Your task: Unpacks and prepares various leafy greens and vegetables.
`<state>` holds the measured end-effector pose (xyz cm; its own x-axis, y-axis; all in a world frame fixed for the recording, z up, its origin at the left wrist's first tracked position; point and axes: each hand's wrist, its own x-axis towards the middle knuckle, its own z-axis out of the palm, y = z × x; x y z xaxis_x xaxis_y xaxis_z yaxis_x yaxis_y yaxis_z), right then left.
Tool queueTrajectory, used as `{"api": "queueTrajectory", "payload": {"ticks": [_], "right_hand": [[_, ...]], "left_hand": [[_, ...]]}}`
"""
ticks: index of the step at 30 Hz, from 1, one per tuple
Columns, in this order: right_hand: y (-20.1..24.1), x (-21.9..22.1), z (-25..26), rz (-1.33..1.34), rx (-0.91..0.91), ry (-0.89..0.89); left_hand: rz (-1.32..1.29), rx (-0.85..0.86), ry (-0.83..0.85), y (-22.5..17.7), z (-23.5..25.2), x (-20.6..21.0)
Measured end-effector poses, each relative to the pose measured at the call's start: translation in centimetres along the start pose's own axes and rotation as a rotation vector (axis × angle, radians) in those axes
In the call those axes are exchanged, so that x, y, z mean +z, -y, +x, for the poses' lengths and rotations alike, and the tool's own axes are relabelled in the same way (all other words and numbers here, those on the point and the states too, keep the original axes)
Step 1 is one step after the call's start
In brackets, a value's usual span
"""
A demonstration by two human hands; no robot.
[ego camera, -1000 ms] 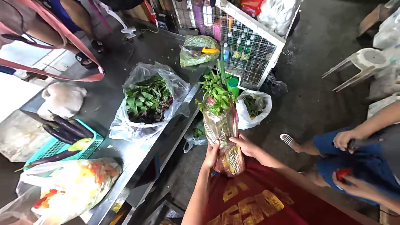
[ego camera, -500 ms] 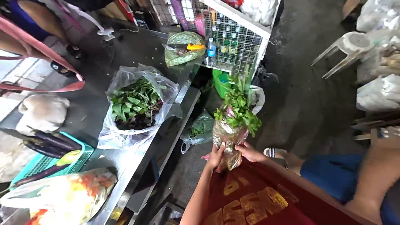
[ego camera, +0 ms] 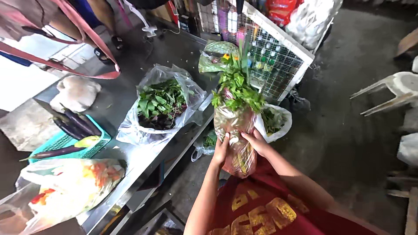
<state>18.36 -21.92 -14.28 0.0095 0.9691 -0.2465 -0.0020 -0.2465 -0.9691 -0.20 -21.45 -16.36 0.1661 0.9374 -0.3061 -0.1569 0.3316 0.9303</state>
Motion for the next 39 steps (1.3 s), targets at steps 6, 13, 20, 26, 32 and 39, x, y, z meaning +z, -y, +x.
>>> {"api": "queueTrajectory", "payload": {"ticks": [6,13,20,26,32,39], "right_hand": [[1.9,-1.2,8.9,-0.047,0.001,0.141],[3.4,-3.5,17.6,-0.185,0.039,0.257],[7.1,-2.5,21.5,-0.36,-0.074,0.26],[12.5,1.8,27.9,-0.479,-0.201,0.039],[14.2,6.3,35.9,-0.731,-0.26,-0.063],[9.2,6.9,41.9,-0.994,-0.239,0.288]], "left_hand": [[-0.153,-0.074,-0.142,-0.4,5.6,1.5],[-0.367,-0.031,-0.271,1.9,12.2,5.7],[-0.533,-0.054,-0.221,-2.3,18.1,6.9],[-0.456,-0.063,-0.102,-8.3,27.3,3.1],[-0.02,-0.022,-0.488,-12.1,32.1,-0.6],[0.062,-0.001,-0.435,-8.4,33.0,-3.9]]}}
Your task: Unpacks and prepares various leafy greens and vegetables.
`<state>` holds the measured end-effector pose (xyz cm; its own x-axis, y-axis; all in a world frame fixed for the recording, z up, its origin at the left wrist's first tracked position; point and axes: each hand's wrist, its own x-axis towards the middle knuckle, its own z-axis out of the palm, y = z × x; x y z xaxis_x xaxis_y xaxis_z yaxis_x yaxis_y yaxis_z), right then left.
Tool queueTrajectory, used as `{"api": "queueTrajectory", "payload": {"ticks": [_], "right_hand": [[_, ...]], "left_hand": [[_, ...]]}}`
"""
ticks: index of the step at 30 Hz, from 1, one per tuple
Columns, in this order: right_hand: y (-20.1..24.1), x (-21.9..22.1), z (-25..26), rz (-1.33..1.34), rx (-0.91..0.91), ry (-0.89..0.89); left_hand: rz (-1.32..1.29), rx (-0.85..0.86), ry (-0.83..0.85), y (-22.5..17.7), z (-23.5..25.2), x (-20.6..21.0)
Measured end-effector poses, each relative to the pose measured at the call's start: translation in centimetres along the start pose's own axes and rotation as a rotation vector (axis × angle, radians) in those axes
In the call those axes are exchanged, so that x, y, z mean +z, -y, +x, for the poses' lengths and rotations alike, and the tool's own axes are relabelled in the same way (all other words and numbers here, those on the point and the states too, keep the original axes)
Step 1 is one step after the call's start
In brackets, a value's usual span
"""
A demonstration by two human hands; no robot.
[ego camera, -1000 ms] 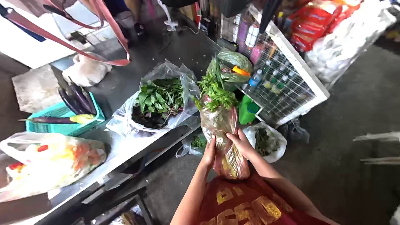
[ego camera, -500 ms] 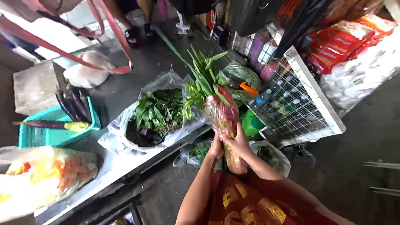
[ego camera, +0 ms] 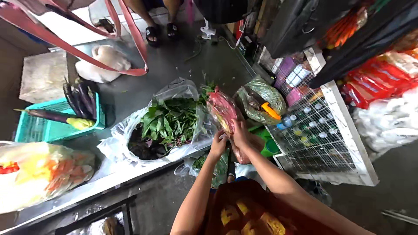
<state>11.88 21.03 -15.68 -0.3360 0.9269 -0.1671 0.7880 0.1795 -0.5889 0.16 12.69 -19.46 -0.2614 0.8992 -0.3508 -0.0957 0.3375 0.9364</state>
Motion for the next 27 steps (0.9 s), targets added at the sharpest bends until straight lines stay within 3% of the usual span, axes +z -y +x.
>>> {"api": "queueTrajectory", "payload": {"ticks": [6,8,13,16,19,22,27], "right_hand": [[-5.3,-3.3,1.3,0.294,-0.07,-0.106],[-7.0,-5.7,2.3,0.232,0.017,-0.165],[-9.2,-8.2,6.5,-0.118,0.26,-0.308],[-10.6,-8.6,8.4,-0.227,0.313,-0.242],[-11.4,-9.4,11.3,-0.282,0.306,-0.116],[-12.3,-10.5,13.1,-0.283,0.27,-0.046],[-13.4,-11.3,16.2,-0.301,0.242,0.098]], "left_hand": [[-0.03,-0.055,0.095,-0.7,0.2,0.9],[0.072,-0.075,0.087,-0.9,0.6,1.5],[0.631,-0.103,-0.11,-1.5,3.3,3.0],[0.687,-0.152,-0.169,-1.1,4.2,2.5],[0.692,-0.148,-0.121,-1.6,5.4,0.6],[0.766,-0.149,0.039,-4.6,6.6,-1.3],[0.86,-0.125,0.127,-15.7,9.5,-2.2]]}}
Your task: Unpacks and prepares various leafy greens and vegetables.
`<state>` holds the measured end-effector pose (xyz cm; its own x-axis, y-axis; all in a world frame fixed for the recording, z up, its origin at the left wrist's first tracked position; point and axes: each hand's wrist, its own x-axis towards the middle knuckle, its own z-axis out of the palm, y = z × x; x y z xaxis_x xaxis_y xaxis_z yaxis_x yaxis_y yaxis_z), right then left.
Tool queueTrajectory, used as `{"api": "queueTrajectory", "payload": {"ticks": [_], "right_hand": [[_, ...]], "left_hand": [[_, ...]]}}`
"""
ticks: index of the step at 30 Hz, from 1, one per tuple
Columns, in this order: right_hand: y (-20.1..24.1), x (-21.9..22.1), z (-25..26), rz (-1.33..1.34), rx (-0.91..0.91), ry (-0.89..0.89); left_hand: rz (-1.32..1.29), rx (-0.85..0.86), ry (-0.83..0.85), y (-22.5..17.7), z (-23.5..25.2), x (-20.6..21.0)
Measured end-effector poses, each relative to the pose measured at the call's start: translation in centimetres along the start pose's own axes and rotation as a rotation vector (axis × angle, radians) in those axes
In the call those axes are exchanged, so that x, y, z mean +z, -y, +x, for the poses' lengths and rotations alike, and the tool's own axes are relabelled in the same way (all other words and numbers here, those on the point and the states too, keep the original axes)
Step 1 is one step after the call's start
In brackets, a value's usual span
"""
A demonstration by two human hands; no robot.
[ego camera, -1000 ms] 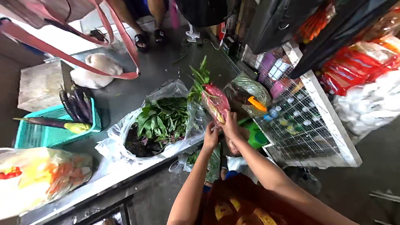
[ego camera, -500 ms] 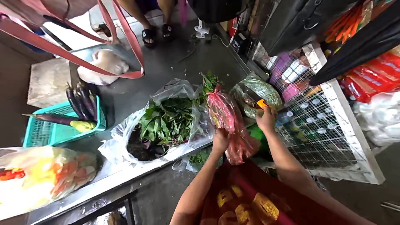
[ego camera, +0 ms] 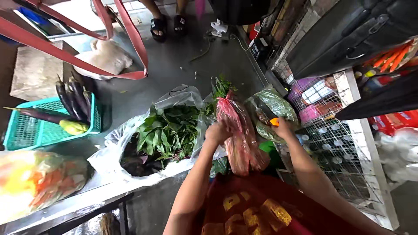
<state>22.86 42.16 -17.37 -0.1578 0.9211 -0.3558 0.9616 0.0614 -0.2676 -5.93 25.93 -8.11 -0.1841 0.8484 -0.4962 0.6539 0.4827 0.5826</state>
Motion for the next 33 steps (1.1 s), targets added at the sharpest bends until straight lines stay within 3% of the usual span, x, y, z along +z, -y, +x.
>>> {"api": "queueTrajectory", "payload": {"ticks": [4,6,11,14,17,21,27,30,33], "right_hand": [[-0.1,-0.7,-0.3,0.111,0.062,-0.007],[0.5,-1.7,-1.7,0.211,0.064,-0.074],[0.4,-2.7,-5.9,0.47,-0.026,0.026],[2.8,-2.5,-8.9,0.731,-0.088,0.224],[6.5,-1.8,-9.9,0.885,-0.147,0.286],[11.3,-1.6,-8.4,0.912,-0.178,0.263],[16.6,-4.0,-5.6,0.731,-0.339,0.205],[17.9,-4.5,-4.4,0.629,-0.42,0.2],[17.3,-2.6,-4.4,0.611,-0.502,0.081]], "left_hand": [[-0.108,0.234,-0.218,-2.8,4.9,-3.3],[-0.038,0.201,-0.289,-3.5,7.0,-4.6],[0.176,0.085,-0.117,-3.5,9.3,-5.7],[0.159,0.077,-0.07,-3.4,9.9,-5.9],[0.077,0.114,-0.087,-3.4,9.8,-6.1],[-0.015,0.162,-0.121,-3.3,8.9,-6.4],[-0.09,0.214,-0.354,-3.5,6.7,-5.5],[-0.123,0.268,-0.47,-3.6,6.1,-4.6],[-0.098,0.35,-0.572,-4.0,5.7,-4.7]]}}
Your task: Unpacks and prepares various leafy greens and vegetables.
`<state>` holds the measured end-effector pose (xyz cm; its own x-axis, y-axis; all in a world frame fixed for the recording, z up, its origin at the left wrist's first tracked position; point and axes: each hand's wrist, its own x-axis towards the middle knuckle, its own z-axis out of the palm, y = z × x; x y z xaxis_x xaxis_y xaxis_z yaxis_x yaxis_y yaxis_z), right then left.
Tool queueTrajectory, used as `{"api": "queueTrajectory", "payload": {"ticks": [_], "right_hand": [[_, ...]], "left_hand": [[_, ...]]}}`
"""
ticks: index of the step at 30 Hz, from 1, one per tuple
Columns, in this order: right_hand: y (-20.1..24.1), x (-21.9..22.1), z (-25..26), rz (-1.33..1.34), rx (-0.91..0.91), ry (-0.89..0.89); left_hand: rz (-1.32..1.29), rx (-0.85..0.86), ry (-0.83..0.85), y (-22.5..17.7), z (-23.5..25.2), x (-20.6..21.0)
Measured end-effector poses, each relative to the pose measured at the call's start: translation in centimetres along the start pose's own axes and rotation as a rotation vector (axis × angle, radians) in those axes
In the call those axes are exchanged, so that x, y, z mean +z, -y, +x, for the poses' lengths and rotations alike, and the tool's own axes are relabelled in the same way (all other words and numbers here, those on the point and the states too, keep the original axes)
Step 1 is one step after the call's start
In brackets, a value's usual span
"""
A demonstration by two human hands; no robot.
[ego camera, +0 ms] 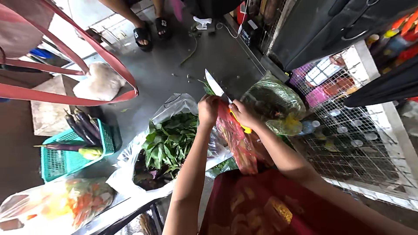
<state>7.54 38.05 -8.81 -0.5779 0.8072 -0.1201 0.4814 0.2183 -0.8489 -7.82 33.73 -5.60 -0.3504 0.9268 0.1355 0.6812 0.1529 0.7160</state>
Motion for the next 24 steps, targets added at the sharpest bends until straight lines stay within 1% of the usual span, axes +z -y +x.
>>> {"api": "queueTrajectory", "payload": {"ticks": [2,4,6,7,9,12,14,15,17,19,22,24], "right_hand": [[-0.5,0.3,-1.8,0.0,0.013,0.018],[-1.7,0.3,-4.2,-0.017,0.086,0.13],[-3.6,-0.2,-6.6,0.06,0.189,0.266],[-4.2,-0.7,-7.7,0.134,0.237,0.261],[-4.6,-2.0,-8.9,0.265,0.29,0.147],[-4.2,-4.0,-8.5,0.383,0.263,-0.04],[-3.3,-4.7,-7.6,0.384,0.256,-0.068],[-2.9,-4.7,-7.3,0.378,0.241,-0.063],[-2.3,-4.0,-6.7,0.352,0.191,-0.003],[-1.9,-3.0,-6.0,0.275,0.124,0.081],[-1.2,-2.1,-4.5,0.125,0.024,0.178],[0.3,-2.1,-2.9,0.015,-0.018,0.263]], "left_hand": [[0.021,0.069,-0.041,0.3,0.1,0.0],[0.046,0.114,-0.096,0.9,0.4,0.0],[0.04,0.14,-0.165,1.2,0.5,-0.4],[0.019,0.133,-0.187,1.2,0.5,-0.7],[-0.052,0.069,-0.172,1.6,0.0,-1.4],[-0.223,-0.044,-0.108,2.9,-1.3,-1.8],[-0.282,-0.104,-0.101,3.2,-2.2,-2.2],[-0.297,-0.163,-0.091,3.1,-2.7,-2.5],[-0.293,-0.271,-0.064,2.6,-4.0,-3.3],[-0.293,-0.314,-0.025,2.6,-5.7,-4.2],[-0.313,-0.254,-0.01,5.2,-7.8,-4.2],[-0.265,-0.163,-0.032,5.9,-8.5,-3.8]]}}
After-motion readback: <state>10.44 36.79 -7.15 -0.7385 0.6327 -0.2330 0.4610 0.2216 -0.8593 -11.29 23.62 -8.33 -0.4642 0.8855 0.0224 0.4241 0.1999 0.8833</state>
